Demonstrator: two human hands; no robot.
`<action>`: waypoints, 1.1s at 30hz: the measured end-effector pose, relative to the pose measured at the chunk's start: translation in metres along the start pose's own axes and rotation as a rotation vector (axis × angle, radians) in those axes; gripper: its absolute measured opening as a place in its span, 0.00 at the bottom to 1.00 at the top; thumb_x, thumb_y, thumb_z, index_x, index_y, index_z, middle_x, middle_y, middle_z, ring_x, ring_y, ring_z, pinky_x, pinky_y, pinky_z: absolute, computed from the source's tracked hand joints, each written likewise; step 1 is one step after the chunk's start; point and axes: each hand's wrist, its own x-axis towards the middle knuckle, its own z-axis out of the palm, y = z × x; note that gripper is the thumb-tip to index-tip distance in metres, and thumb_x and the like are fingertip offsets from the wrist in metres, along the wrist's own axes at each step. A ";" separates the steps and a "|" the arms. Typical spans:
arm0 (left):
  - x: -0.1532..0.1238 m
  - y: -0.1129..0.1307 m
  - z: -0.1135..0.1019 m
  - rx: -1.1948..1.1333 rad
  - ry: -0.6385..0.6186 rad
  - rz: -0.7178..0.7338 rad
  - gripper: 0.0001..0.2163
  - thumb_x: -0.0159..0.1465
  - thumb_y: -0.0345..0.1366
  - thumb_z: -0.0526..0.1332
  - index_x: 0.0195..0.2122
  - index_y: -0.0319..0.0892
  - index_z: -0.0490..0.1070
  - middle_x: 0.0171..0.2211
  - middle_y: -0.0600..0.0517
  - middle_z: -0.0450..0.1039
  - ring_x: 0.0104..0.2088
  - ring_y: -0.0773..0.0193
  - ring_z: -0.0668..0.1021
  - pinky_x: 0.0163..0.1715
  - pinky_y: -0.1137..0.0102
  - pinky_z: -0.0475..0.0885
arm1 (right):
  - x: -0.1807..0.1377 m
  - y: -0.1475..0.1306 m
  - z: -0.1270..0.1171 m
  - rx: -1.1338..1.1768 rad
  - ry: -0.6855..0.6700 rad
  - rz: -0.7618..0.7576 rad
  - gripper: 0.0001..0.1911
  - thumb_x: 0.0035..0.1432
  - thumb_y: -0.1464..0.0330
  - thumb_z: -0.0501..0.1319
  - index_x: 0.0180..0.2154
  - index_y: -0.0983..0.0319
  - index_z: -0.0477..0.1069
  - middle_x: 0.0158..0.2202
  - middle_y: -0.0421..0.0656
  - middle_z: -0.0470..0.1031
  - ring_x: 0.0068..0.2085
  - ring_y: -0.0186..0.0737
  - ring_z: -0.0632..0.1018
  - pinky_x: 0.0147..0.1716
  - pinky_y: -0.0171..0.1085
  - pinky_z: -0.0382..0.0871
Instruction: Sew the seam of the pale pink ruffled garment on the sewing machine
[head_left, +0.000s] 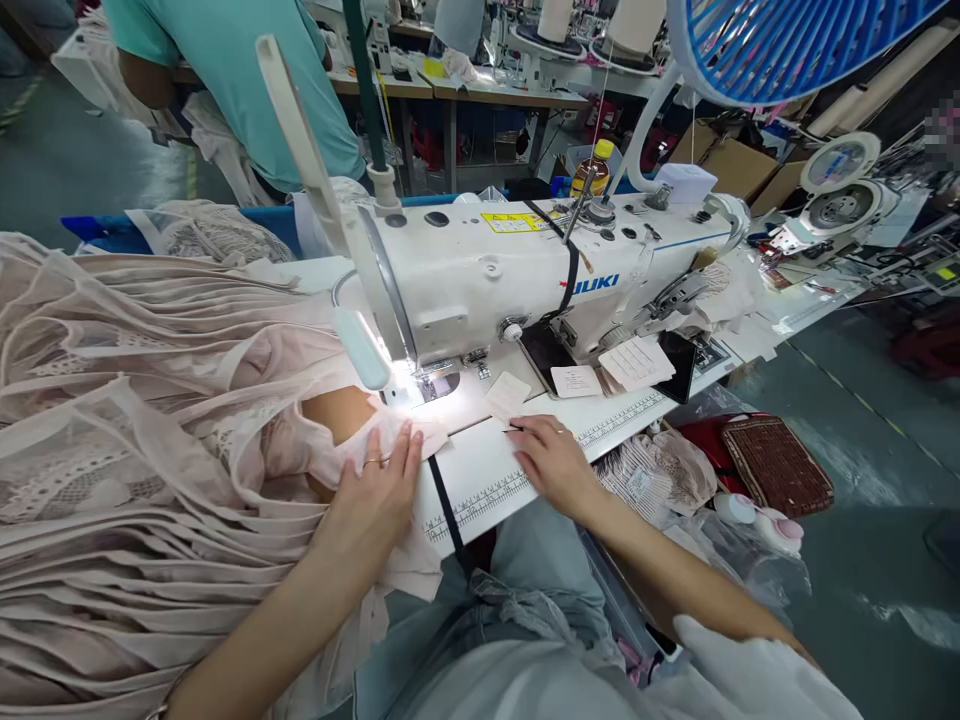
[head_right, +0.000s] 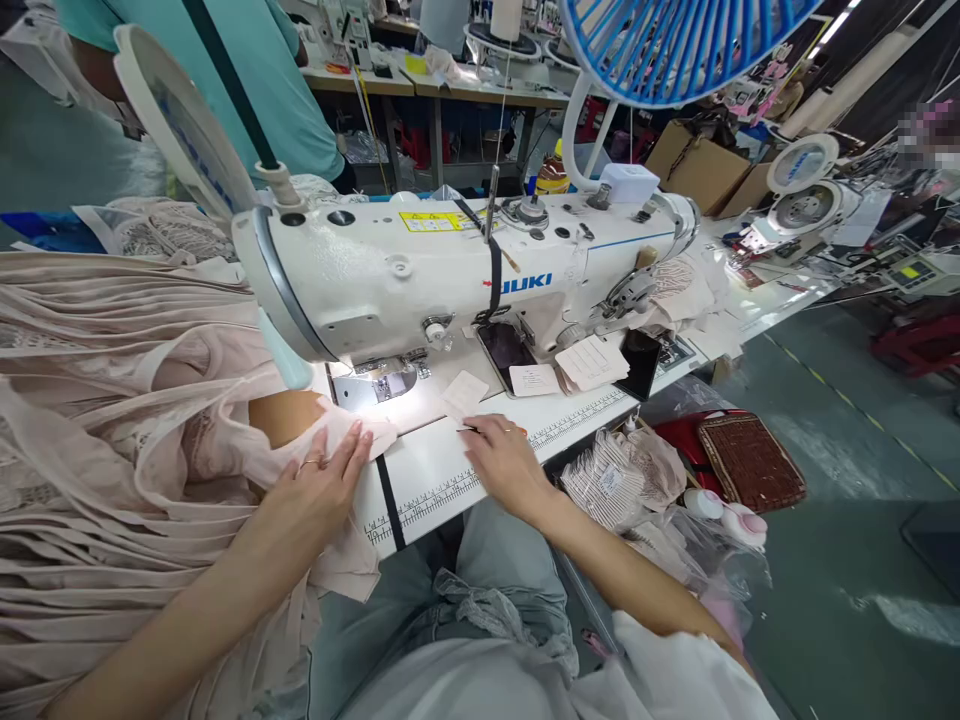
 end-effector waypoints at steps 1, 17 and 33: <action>-0.003 0.000 -0.002 0.042 -0.028 -0.008 0.27 0.64 0.20 0.43 0.62 0.32 0.69 0.65 0.33 0.65 0.57 0.29 0.74 0.33 0.50 0.77 | -0.011 0.008 -0.007 -0.022 0.024 0.048 0.12 0.69 0.72 0.55 0.50 0.63 0.74 0.48 0.51 0.78 0.48 0.48 0.76 0.45 0.48 0.76; 0.019 -0.013 0.007 -0.090 0.221 0.095 0.19 0.66 0.20 0.47 0.50 0.36 0.73 0.53 0.36 0.76 0.55 0.49 0.77 0.41 0.62 0.74 | 0.016 0.031 -0.011 -0.094 0.106 0.062 0.12 0.69 0.69 0.55 0.44 0.62 0.77 0.42 0.51 0.76 0.44 0.50 0.75 0.45 0.51 0.72; 0.039 0.004 0.014 -0.038 0.168 0.179 0.22 0.67 0.20 0.47 0.60 0.24 0.68 0.57 0.28 0.72 0.60 0.46 0.75 0.53 0.56 0.74 | 0.106 -0.008 0.028 -0.085 -0.245 0.071 0.08 0.68 0.72 0.53 0.40 0.64 0.70 0.35 0.49 0.76 0.35 0.46 0.74 0.35 0.40 0.64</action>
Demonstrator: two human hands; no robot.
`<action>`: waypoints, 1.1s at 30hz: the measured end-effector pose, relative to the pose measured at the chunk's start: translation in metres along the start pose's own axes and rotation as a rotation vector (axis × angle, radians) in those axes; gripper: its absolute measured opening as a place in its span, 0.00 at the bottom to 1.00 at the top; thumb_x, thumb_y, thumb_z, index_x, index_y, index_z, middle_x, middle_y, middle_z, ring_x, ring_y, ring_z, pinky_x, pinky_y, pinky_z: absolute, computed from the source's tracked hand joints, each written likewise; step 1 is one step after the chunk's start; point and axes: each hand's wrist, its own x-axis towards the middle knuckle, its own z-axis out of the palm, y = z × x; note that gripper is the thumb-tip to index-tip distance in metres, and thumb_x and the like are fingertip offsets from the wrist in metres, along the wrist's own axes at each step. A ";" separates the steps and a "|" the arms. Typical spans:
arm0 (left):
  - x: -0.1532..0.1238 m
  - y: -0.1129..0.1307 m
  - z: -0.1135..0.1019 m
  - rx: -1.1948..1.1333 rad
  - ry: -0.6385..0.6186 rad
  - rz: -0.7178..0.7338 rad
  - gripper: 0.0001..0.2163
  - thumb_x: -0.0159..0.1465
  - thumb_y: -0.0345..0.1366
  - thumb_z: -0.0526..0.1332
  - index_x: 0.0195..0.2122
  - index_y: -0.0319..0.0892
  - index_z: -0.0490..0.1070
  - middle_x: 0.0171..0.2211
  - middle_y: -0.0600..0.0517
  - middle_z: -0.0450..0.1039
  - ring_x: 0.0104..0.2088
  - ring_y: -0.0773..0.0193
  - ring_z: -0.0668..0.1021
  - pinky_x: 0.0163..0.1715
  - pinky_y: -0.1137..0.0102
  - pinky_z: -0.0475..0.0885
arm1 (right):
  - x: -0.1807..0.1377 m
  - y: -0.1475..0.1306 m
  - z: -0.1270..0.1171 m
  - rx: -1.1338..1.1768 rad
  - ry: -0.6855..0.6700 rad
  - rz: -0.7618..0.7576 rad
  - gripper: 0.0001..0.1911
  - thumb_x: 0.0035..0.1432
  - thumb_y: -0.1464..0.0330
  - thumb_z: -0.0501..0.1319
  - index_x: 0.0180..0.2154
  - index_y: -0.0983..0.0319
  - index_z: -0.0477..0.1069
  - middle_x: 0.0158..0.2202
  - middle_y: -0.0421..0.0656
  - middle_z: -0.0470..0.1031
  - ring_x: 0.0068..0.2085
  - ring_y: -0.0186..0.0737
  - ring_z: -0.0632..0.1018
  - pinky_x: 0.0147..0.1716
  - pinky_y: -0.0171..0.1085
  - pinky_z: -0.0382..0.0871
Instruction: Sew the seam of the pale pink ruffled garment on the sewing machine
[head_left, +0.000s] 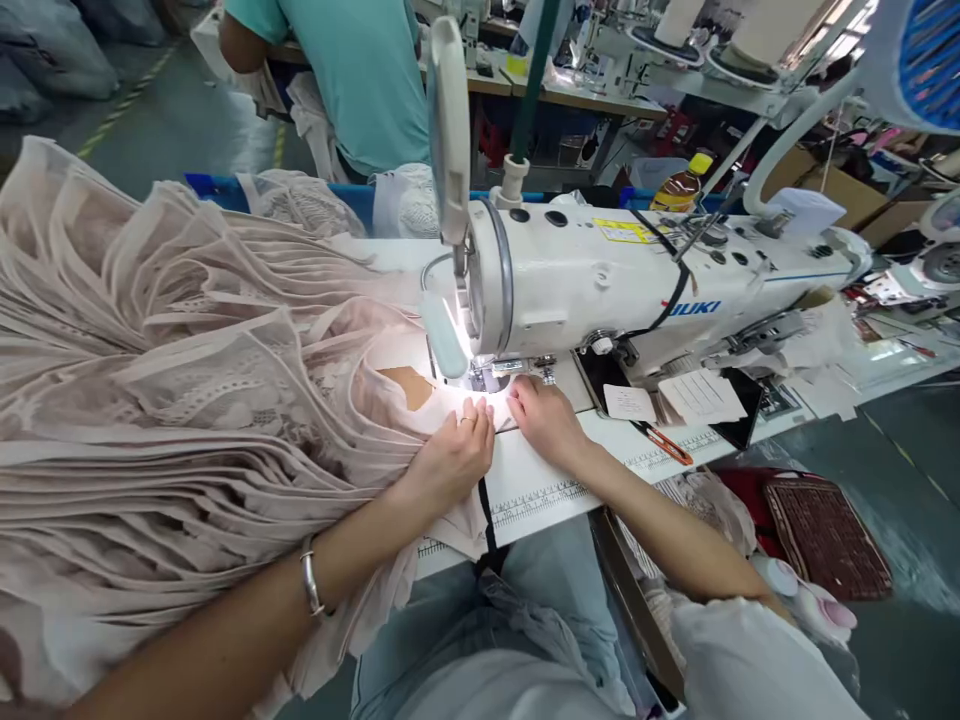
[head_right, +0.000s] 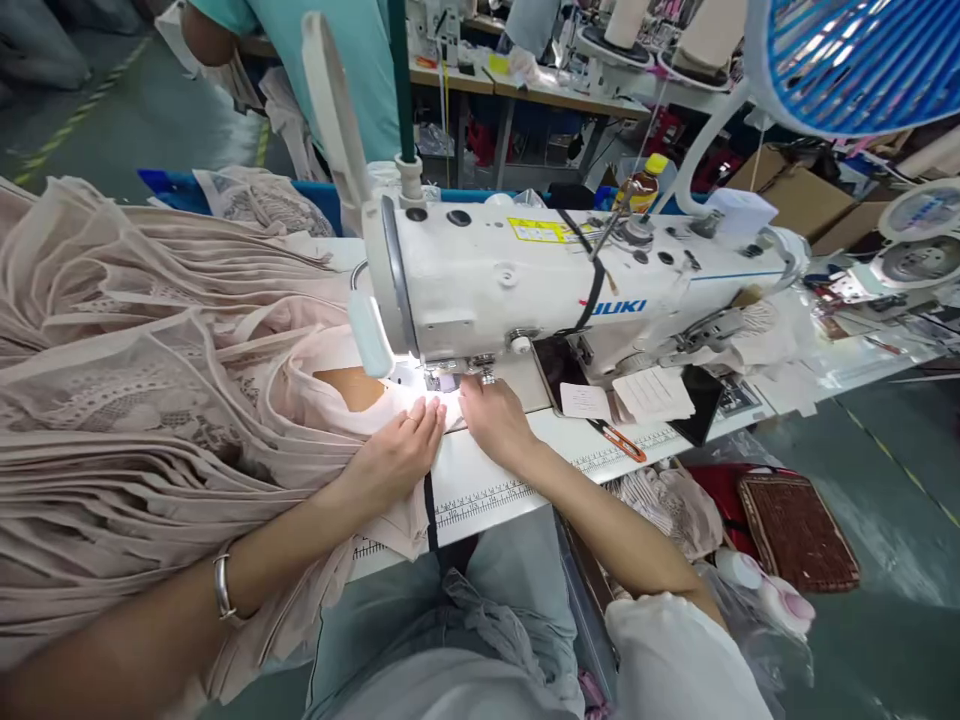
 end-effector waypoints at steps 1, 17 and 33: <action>-0.001 -0.001 0.002 -0.026 0.004 0.001 0.22 0.67 0.20 0.48 0.60 0.23 0.68 0.57 0.28 0.72 0.60 0.46 0.75 0.54 0.56 0.74 | 0.005 -0.003 0.003 0.070 -0.003 -0.011 0.06 0.67 0.72 0.54 0.38 0.62 0.70 0.33 0.47 0.75 0.34 0.45 0.74 0.34 0.39 0.64; -0.008 -0.007 0.002 -0.162 0.041 -0.067 0.23 0.66 0.20 0.46 0.60 0.27 0.67 0.61 0.35 0.71 0.65 0.51 0.69 0.64 0.58 0.66 | 0.017 -0.007 0.011 0.469 0.015 0.211 0.07 0.61 0.68 0.57 0.32 0.58 0.72 0.28 0.40 0.75 0.29 0.39 0.74 0.34 0.36 0.66; -0.004 -0.006 0.008 -0.163 0.151 -0.079 0.18 0.70 0.23 0.46 0.57 0.30 0.67 0.56 0.37 0.74 0.62 0.53 0.73 0.64 0.56 0.67 | 0.002 0.003 0.011 0.345 0.172 -0.178 0.15 0.71 0.67 0.53 0.43 0.57 0.79 0.40 0.44 0.79 0.43 0.42 0.77 0.43 0.39 0.72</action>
